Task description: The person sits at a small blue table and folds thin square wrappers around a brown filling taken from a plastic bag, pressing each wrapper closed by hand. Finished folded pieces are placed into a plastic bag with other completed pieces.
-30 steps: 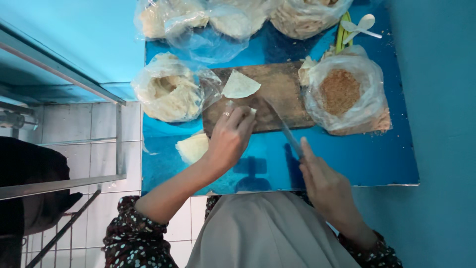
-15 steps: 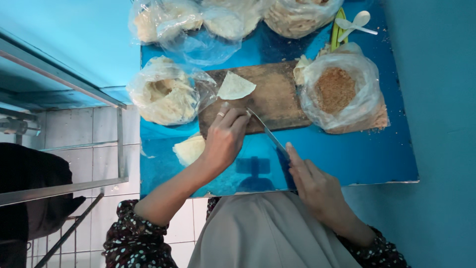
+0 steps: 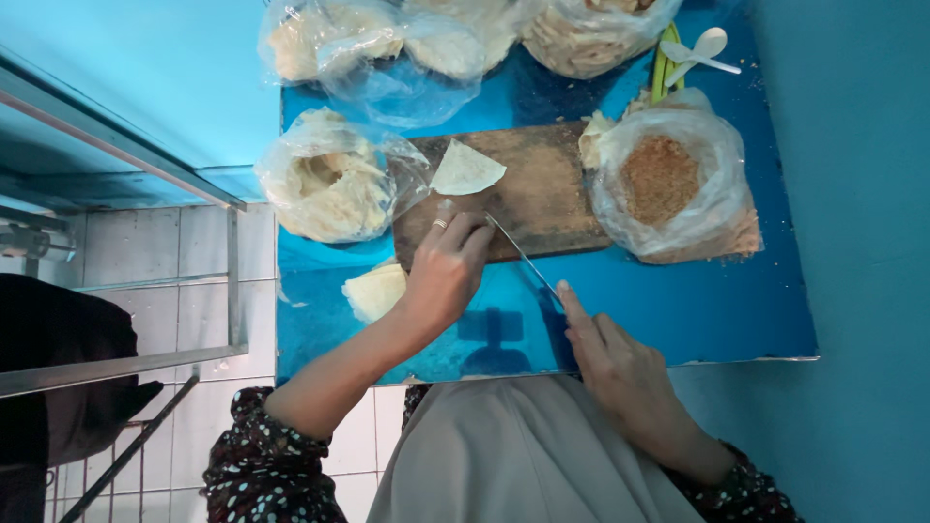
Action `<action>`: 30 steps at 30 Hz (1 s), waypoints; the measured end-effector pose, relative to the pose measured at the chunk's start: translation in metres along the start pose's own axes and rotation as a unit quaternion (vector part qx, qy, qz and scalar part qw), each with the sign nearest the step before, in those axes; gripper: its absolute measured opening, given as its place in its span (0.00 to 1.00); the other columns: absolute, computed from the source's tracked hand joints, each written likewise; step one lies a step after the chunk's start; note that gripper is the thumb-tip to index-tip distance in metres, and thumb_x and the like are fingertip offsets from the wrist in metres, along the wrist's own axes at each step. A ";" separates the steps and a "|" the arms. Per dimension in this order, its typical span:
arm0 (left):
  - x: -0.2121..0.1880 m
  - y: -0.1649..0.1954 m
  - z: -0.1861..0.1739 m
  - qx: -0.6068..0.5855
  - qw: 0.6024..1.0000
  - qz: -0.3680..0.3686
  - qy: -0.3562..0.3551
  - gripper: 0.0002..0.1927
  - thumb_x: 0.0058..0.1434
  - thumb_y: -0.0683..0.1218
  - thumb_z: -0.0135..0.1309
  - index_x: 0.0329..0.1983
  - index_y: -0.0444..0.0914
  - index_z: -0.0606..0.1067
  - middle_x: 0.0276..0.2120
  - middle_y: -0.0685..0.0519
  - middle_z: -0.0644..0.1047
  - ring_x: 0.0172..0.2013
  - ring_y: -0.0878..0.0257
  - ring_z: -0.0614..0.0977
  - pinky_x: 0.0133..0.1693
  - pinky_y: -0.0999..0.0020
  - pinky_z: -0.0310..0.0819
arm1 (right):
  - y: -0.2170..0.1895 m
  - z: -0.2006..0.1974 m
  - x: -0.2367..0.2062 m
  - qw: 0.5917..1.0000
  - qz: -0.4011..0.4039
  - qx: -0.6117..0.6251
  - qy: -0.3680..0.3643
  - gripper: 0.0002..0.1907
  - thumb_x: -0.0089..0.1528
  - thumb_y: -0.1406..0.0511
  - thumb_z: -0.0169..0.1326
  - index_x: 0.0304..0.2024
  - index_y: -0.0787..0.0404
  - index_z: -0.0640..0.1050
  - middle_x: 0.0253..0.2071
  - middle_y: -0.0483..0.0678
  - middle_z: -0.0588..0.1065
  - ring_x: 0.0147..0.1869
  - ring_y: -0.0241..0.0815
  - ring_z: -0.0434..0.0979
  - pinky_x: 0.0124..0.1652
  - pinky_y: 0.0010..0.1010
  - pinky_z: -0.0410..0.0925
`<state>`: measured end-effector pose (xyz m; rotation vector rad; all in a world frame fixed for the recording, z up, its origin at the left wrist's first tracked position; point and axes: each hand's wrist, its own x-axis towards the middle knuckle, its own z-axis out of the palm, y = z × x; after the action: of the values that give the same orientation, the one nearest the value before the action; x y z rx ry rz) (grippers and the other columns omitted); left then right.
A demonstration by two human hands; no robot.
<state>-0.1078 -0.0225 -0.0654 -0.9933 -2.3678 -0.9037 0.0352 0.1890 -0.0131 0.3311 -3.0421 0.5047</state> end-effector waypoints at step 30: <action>0.019 -0.018 -0.005 -0.321 0.895 -0.304 -0.056 0.11 0.61 0.40 0.62 0.46 0.34 0.78 0.36 0.52 0.82 0.36 0.64 0.83 0.40 0.71 0.77 | 0.143 -0.067 0.025 0.952 0.074 -0.132 0.268 0.37 0.76 0.72 0.52 0.81 0.68 0.48 0.42 0.51 0.80 0.36 0.48 0.78 0.38 0.37 0.71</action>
<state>-0.1331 -0.0262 -0.0581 -0.4828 -2.5663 -2.0019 -0.0194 0.3376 0.0076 -0.0449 -2.5616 0.1471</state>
